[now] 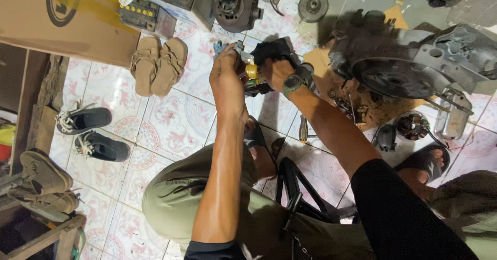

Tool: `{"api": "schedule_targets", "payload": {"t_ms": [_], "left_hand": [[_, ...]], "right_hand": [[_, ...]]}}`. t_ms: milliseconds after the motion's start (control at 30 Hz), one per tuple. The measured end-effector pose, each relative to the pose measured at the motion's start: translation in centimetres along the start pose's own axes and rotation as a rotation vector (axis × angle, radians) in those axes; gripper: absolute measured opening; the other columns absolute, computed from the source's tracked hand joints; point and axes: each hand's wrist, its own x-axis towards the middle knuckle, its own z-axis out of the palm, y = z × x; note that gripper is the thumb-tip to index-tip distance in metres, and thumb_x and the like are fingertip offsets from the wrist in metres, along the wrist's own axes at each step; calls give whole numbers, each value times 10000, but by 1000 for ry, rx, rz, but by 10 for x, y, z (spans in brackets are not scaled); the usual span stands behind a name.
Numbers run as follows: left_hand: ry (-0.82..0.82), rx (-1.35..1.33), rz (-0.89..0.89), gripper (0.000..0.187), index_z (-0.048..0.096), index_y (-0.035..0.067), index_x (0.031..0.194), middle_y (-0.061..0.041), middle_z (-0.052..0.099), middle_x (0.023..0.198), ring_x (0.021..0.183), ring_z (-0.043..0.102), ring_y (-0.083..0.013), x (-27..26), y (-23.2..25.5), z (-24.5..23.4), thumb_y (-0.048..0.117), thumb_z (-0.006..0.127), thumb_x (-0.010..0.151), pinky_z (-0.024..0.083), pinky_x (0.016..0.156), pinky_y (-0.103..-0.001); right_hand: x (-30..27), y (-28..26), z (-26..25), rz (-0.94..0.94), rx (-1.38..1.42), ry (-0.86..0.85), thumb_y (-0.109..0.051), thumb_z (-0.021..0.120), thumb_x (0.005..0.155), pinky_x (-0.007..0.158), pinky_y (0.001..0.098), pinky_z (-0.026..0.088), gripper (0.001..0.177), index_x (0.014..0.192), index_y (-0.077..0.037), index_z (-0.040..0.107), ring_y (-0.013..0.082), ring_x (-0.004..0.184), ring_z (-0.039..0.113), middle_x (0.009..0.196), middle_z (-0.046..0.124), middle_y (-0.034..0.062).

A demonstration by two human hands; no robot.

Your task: The person sits on the floor and uses a wrench to loosen and remove a bolt from a small engine block. They then use their fingers to remove a small internal component and place it on the floor. Finally, they open a new package containing a utility knife and remove the knife from its packaging.

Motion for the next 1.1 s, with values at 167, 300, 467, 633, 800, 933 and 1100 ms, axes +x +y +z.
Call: {"api": "schedule_targets", "payload": {"t_ms": [167,300,467,633,800,933,1100], "left_hand": [[-55,-12,-2,363,658,88,1063,-104,609,801,755,600,-215,-9,-8,8,309,550,795,490,644,-296],[-214,-120,-25,164,627,133,808,62,402,616,552,368,-51,-40,-3,23,224,495,839,281,468,-221],[-360,-77,-37,259,606,61,1071,-63,599,784,596,526,-119,-31,-63,54,171,555,841,434,500,-267],[-461,316,41,347,641,84,1056,-108,632,845,773,652,-224,-43,-136,84,295,653,782,530,680,-339],[-633,492,-12,282,678,131,1010,-64,662,876,828,610,-178,-24,-282,108,326,677,807,484,732,-307],[-662,729,-75,327,705,179,1028,-89,702,935,925,663,-234,-72,-294,98,374,717,766,496,816,-338],[-723,1192,31,285,710,234,1011,-48,707,989,1046,635,-273,-49,-385,93,386,643,780,490,933,-382]], "right_hand": [[-12,11,-45,-269,-208,-65,-214,566,780,465,361,477,98,782,-152,642,229,587,644,713,649,64],[-54,41,-123,-239,-351,-178,-116,584,748,454,385,489,176,911,-150,643,235,637,655,803,664,49],[-111,63,-263,306,70,-434,-286,553,831,557,513,455,206,917,-99,556,363,713,620,833,642,128],[-210,110,-310,302,95,-180,-294,622,881,548,450,491,267,953,-40,583,364,636,631,669,560,151],[-267,97,-350,386,170,-12,-294,647,901,558,485,510,396,1093,51,620,434,688,639,754,627,265],[-305,111,-337,611,301,-18,-358,669,876,651,534,496,463,1160,-1,586,447,800,633,827,631,264],[-292,89,-361,745,390,51,-370,685,842,698,528,498,397,1116,-95,610,447,807,628,836,638,223]]}}
